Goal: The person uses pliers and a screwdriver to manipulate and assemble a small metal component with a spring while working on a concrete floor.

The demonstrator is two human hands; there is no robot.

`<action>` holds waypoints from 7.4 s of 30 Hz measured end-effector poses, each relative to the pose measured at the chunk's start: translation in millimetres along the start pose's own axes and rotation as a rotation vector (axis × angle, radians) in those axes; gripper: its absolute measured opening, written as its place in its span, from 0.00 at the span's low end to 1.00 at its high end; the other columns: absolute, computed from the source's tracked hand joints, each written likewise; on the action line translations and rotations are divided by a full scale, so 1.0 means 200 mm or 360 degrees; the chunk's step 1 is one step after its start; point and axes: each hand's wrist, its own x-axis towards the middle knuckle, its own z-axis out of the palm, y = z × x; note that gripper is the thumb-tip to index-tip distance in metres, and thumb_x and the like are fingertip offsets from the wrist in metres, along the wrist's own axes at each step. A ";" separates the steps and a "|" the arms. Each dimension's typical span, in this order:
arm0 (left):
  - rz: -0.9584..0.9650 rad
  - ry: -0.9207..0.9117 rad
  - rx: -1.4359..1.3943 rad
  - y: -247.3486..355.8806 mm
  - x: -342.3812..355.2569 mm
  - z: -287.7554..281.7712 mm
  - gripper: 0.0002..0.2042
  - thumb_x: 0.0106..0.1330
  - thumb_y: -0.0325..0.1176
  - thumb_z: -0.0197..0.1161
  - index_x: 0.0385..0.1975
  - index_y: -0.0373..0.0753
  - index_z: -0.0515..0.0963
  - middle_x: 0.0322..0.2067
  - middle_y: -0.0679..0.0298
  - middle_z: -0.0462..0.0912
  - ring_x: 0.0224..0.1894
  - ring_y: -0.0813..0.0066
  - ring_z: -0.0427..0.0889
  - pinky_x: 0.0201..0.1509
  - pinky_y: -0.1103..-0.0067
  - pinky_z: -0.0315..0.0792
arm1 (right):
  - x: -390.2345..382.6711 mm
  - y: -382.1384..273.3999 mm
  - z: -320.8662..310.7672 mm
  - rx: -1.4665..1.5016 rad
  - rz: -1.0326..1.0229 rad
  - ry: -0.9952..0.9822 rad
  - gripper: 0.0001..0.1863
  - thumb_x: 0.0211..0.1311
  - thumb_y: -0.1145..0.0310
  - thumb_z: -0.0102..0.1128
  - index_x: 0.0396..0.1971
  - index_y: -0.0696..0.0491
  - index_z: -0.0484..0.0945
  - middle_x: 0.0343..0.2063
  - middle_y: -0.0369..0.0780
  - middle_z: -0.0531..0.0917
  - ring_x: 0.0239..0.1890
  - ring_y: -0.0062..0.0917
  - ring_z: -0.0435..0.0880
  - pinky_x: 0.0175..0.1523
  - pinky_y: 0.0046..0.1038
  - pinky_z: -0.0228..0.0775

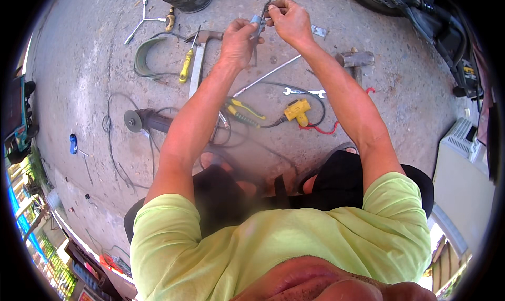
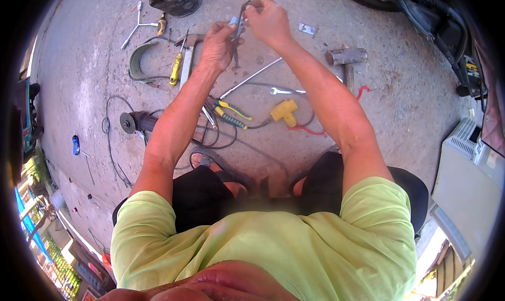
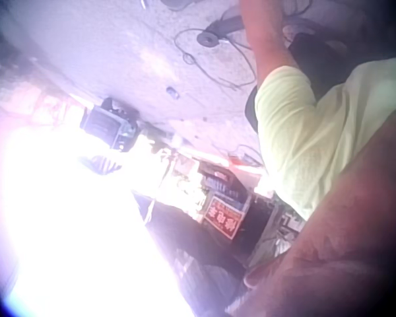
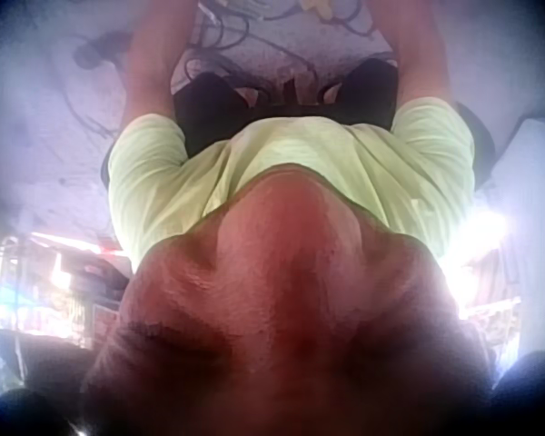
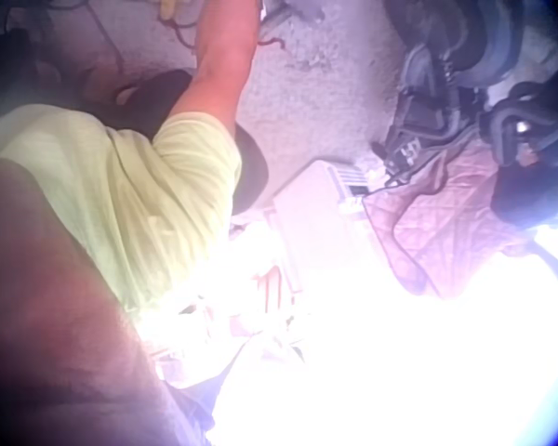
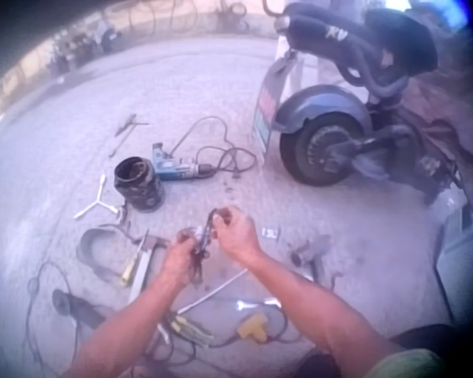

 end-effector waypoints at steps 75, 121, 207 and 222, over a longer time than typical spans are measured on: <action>0.0265 0.0045 0.0107 0.16 0.03 0.01 0.11 0.65 0.29 0.71 0.44 0.37 0.79 0.41 0.62 0.84 0.45 0.72 0.82 0.42 0.73 0.76 | -0.03 -0.11 0.02 -0.0325 -0.0402 -0.0238 0.16 0.66 0.61 0.65 0.45 0.58 0.85 0.31 0.39 0.87 0.34 0.19 0.85 0.39 0.26 0.77; 0.0542 0.0333 0.0468 0.22 -0.01 0.10 0.12 0.66 0.27 0.67 0.46 0.30 0.80 0.36 0.61 0.84 0.32 0.78 0.80 0.33 0.80 0.75 | -0.03 -0.11 0.06 0.0554 0.0119 -0.0404 0.16 0.69 0.68 0.61 0.49 0.63 0.82 0.42 0.42 0.86 0.42 0.23 0.86 0.44 0.27 0.83; 0.0928 0.0119 0.1303 0.28 -0.06 0.03 0.08 0.66 0.27 0.65 0.42 0.31 0.81 0.33 0.60 0.87 0.36 0.76 0.86 0.41 0.79 0.79 | 0.08 -0.14 -0.17 0.0438 0.0037 -0.1003 0.18 0.75 0.61 0.56 0.53 0.58 0.79 0.39 0.39 0.86 0.41 0.21 0.87 0.46 0.23 0.80; 0.0997 0.0068 0.1251 0.23 -0.07 0.06 0.10 0.67 0.27 0.65 0.46 0.33 0.82 0.33 0.65 0.86 0.36 0.81 0.83 0.39 0.81 0.77 | -0.06 -0.15 0.09 0.0811 0.0183 -0.0034 0.17 0.71 0.70 0.58 0.54 0.64 0.78 0.40 0.42 0.87 0.40 0.25 0.88 0.43 0.27 0.83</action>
